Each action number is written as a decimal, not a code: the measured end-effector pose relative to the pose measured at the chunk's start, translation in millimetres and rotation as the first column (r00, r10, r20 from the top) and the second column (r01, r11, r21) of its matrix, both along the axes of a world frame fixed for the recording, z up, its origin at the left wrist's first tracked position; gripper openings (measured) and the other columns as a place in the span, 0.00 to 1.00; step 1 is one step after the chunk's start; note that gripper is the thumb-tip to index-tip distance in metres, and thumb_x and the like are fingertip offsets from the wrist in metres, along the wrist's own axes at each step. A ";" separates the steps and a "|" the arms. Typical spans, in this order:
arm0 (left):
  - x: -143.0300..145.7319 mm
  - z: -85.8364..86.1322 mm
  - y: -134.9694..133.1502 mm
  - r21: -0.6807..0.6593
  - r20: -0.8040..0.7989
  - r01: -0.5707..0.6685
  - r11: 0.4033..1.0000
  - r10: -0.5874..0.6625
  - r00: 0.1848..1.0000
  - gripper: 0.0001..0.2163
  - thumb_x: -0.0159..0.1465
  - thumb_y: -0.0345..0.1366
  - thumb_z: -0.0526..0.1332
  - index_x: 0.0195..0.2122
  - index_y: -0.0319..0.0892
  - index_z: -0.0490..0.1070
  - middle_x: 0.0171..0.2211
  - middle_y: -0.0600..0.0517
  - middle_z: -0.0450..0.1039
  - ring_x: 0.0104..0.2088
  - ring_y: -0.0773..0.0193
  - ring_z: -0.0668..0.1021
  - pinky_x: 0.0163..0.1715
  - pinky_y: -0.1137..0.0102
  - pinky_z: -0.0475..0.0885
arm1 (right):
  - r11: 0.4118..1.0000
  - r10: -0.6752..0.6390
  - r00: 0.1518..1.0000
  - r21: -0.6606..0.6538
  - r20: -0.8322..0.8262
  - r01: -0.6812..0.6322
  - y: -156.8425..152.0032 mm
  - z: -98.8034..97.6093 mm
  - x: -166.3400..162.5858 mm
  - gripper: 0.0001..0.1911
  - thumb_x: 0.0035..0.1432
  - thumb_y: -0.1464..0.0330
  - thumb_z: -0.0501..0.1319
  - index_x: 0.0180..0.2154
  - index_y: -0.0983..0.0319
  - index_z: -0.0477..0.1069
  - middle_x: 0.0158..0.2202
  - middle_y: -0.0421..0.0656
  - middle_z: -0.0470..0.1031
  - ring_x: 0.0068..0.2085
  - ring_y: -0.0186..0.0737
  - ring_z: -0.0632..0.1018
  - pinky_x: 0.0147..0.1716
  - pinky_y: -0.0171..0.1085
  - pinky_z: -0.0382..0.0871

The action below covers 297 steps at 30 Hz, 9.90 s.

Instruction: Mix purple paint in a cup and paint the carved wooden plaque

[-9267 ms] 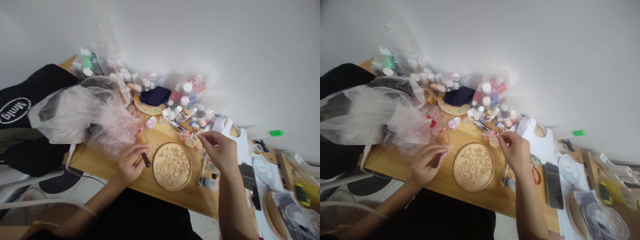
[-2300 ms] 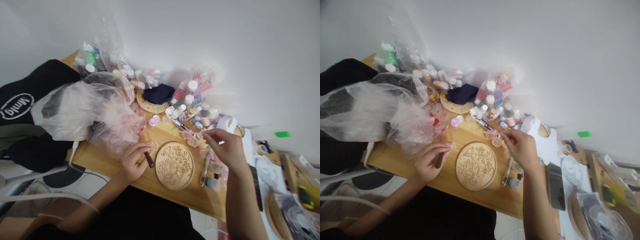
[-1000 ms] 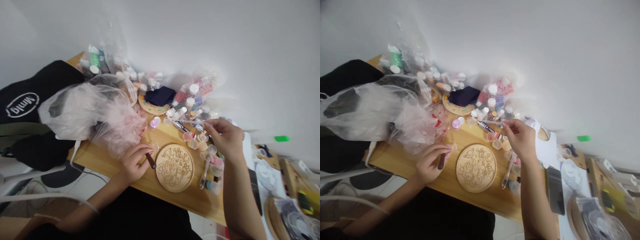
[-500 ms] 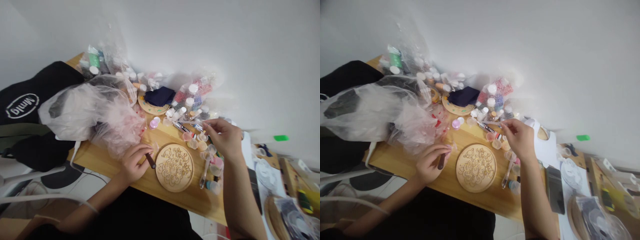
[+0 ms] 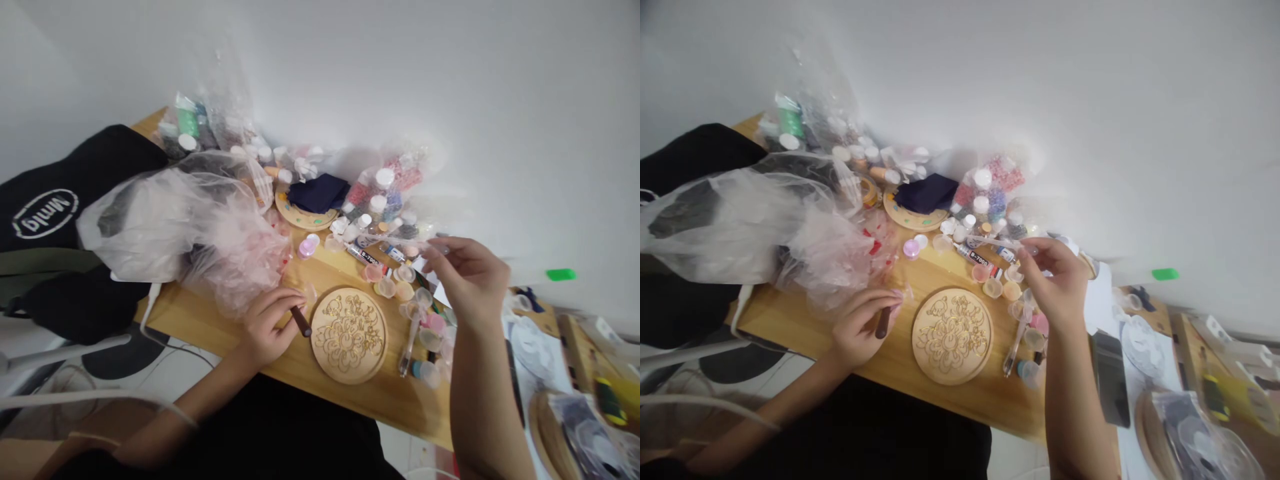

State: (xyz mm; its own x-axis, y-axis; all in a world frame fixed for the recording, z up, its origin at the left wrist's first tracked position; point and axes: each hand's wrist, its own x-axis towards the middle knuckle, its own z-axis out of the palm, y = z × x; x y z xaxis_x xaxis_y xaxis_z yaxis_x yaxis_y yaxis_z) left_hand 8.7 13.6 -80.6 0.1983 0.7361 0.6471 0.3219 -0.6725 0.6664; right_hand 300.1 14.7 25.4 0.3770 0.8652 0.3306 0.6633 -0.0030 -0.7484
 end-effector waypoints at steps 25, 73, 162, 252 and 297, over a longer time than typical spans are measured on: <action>0.2 -0.9 -0.5 0.002 -0.009 0.004 1.000 -0.004 1.000 0.09 0.61 0.23 0.65 0.40 0.40 0.74 0.37 0.48 0.79 0.38 0.62 0.82 0.40 0.68 0.79 | 0.985 0.113 0.981 -0.145 0.157 -0.090 -0.3 -1.8 -19.6 0.10 0.51 0.62 0.65 0.28 0.62 0.78 0.21 0.41 0.77 0.20 0.33 0.73 0.18 0.32 0.67; -1.4 -1.3 -0.5 -0.005 -0.011 0.009 1.000 -0.009 1.000 0.08 0.61 0.23 0.64 0.40 0.40 0.74 0.37 0.47 0.79 0.38 0.61 0.82 0.40 0.67 0.79 | 0.991 0.012 0.999 -0.131 0.051 -0.005 -2.4 -1.9 -10.0 0.09 0.52 0.60 0.69 0.29 0.59 0.78 0.23 0.41 0.78 0.21 0.34 0.75 0.22 0.34 0.70; -0.3 0.2 -0.3 -0.002 -0.001 0.005 1.000 -0.005 1.000 0.08 0.61 0.24 0.64 0.40 0.40 0.75 0.37 0.48 0.79 0.38 0.61 0.82 0.40 0.67 0.79 | 0.981 0.096 0.991 -0.180 0.097 -0.078 -12.9 -15.4 -15.1 0.11 0.53 0.59 0.67 0.28 0.61 0.79 0.21 0.41 0.78 0.18 0.33 0.71 0.19 0.33 0.64; 0.3 0.2 0.0 -0.009 -0.002 0.011 1.000 -0.011 1.000 0.07 0.61 0.24 0.64 0.39 0.40 0.75 0.36 0.47 0.79 0.38 0.61 0.82 0.39 0.67 0.80 | 0.911 0.387 0.795 -0.328 0.466 -0.251 28.9 28.9 -26.7 0.09 0.56 0.66 0.61 0.24 0.58 0.74 0.22 0.40 0.77 0.23 0.36 0.74 0.25 0.35 0.62; -0.2 -2.2 -0.7 -0.013 -0.004 0.001 1.000 -0.001 1.000 0.07 0.61 0.25 0.64 0.38 0.41 0.75 0.36 0.48 0.79 0.38 0.61 0.82 0.39 0.68 0.79 | 0.968 0.221 0.936 -0.182 0.275 -0.175 37.3 40.1 -21.2 0.11 0.56 0.60 0.64 0.37 0.59 0.78 0.27 0.41 0.79 0.23 0.35 0.76 0.24 0.35 0.68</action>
